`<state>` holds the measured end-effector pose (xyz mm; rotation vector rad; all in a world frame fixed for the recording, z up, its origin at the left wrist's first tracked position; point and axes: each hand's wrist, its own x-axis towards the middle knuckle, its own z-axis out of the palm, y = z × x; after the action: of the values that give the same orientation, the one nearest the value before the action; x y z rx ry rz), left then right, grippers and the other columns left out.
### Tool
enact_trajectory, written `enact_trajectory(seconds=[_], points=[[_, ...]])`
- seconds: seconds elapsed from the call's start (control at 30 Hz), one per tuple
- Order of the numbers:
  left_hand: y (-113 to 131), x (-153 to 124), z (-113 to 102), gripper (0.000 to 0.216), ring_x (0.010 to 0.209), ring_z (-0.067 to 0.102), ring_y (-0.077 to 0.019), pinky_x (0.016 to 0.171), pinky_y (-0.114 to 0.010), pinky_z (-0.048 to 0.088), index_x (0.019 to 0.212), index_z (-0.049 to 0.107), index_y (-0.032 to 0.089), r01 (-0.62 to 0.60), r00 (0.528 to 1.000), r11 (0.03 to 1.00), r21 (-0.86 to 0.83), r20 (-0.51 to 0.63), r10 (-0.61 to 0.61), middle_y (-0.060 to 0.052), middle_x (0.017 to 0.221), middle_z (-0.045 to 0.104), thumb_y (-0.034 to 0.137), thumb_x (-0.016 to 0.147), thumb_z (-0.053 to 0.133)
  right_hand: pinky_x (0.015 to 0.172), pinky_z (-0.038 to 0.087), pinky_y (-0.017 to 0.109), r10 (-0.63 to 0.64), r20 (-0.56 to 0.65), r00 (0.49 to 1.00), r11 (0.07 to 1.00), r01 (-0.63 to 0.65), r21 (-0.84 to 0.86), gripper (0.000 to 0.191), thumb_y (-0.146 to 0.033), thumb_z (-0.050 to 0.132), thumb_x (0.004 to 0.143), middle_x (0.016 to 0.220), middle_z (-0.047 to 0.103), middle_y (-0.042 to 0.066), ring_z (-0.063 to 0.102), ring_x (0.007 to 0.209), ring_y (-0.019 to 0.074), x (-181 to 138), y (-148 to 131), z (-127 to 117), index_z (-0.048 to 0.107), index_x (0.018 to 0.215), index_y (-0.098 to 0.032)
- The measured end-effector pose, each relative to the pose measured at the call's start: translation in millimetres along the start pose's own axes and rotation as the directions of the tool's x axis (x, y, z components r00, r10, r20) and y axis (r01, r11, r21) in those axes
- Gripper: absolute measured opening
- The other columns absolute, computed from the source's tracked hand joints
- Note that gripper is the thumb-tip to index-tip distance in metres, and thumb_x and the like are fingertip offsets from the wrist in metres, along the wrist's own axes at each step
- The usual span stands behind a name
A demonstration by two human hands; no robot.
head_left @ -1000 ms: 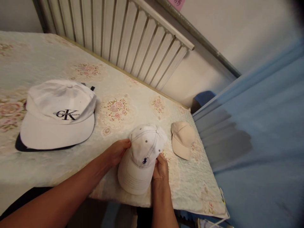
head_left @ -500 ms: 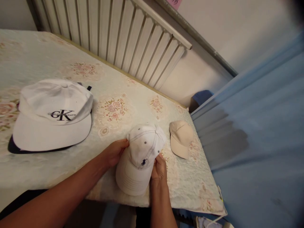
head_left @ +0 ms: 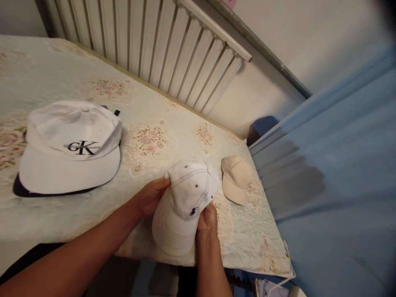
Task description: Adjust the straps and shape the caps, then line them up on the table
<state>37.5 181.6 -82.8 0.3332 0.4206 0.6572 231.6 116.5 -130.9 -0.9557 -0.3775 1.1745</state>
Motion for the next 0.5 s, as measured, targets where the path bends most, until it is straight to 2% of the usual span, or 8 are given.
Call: enact_trajectory(seconds=[0.13,0.27,0.4,0.5], points=[[-0.5,1.4,-0.9,0.027,0.094,0.070,-0.0304,0.083,-0.039,0.054,0.106,0.071,0.012,0.018,0.999,1.000,0.008,-0.032,-0.018,-0.011,0.088,0.077,0.027,0.085,0.064,0.090,0.055,0.038,0.000,-0.045,0.999,1.000,0.001,0.019,0.037,-0.016,0.075,0.064,0.094,0.077,0.002,0.071,0.089,0.0198,-0.8,-0.2,1.0,0.068,0.100,-0.019],[-1.1,1.2,-1.6,0.030,0.095,0.070,-0.0295,0.088,-0.039,0.053,0.109,0.070,0.011,0.057,0.998,0.998,-0.016,-0.035,-0.058,-0.012,0.089,0.077,0.030,0.088,0.060,0.090,0.055,0.040,-0.012,-0.024,1.000,1.000,0.012,-0.013,0.041,-0.016,0.074,0.063,0.094,0.077,0.004,0.071,0.092,0.0225,-2.2,-1.8,4.5,0.068,0.103,-0.019],[1.8,-0.8,1.2,0.044,0.098,0.069,-0.0308,0.090,-0.041,0.052,0.115,0.067,0.010,0.125,0.992,0.989,-0.084,0.000,-0.125,-0.014,0.092,0.076,0.044,0.094,0.048,0.090,0.054,0.040,-0.008,-0.026,1.000,1.000,0.008,0.007,0.037,-0.015,0.072,0.063,0.092,0.077,0.003,0.071,0.090,0.0220,-4.4,-3.7,7.4,0.069,0.100,-0.019],[4.5,-1.4,1.6,0.044,0.099,0.069,-0.0300,0.090,-0.041,0.052,0.117,0.066,0.010,0.082,0.996,0.992,-0.097,-0.019,-0.084,-0.013,0.093,0.076,0.042,0.095,0.046,0.093,0.053,0.040,-0.011,-0.020,1.000,1.000,0.011,0.009,0.034,-0.015,0.072,0.064,0.090,0.077,0.003,0.071,0.091,0.0219,-6.1,-4.6,9.0,0.070,0.098,-0.019]])
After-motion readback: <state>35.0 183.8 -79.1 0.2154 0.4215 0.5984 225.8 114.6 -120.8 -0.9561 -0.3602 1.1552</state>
